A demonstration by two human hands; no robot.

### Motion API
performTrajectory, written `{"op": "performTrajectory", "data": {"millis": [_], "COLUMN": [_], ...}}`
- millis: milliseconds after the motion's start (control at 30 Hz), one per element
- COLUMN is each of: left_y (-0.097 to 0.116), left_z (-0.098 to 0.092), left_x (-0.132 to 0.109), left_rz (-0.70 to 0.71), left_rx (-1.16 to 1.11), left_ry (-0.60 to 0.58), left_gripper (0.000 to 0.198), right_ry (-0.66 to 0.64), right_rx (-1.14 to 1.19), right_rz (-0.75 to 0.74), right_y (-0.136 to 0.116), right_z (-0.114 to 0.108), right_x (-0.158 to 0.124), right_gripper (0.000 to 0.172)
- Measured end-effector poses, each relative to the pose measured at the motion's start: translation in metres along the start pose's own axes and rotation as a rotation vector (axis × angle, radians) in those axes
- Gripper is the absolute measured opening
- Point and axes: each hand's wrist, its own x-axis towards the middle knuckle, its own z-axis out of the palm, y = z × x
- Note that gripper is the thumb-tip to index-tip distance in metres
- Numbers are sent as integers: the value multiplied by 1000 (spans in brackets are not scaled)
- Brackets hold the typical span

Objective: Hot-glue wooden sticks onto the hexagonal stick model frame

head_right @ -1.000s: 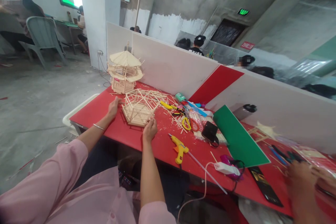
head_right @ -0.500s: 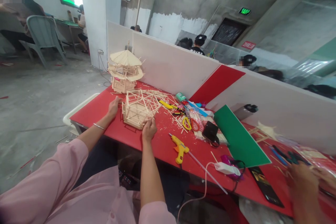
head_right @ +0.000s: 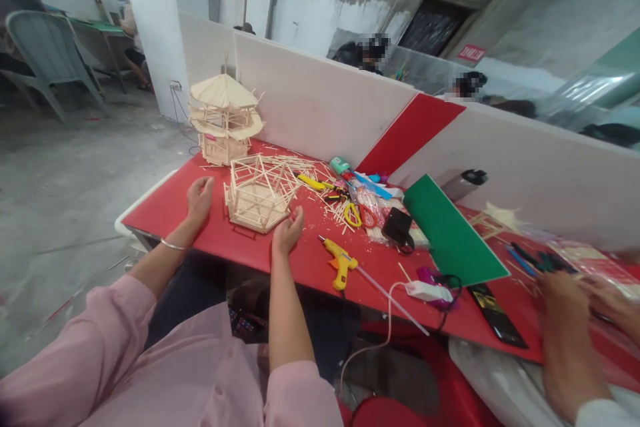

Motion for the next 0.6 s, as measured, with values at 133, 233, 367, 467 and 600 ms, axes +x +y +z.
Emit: {"op": "performTrajectory", "data": {"millis": [133,233,367,467,600], "left_y": [10,13,15,16,16], "left_z": [-25,-32,-24,-12,-1], "left_x": [-54,-93,-110,-105,-100], "left_rz": [247,337,392,466,571], "left_rx": [158,199,229,242,253], "left_ry": [-2,-133,-277,-354,-408], "left_gripper": [19,22,23,20,17], "right_ry": [-71,-116,-147,-124,-76], "right_rx": [-14,-22,-14,11,69], "right_rz": [13,17,33,49,70], "right_y": [0,0,-2,-6,-14], "right_z": [3,4,1,-1,-4], "right_x": [-1,-1,-1,-2,-1], "right_gripper": [61,59,57,55,49]}}
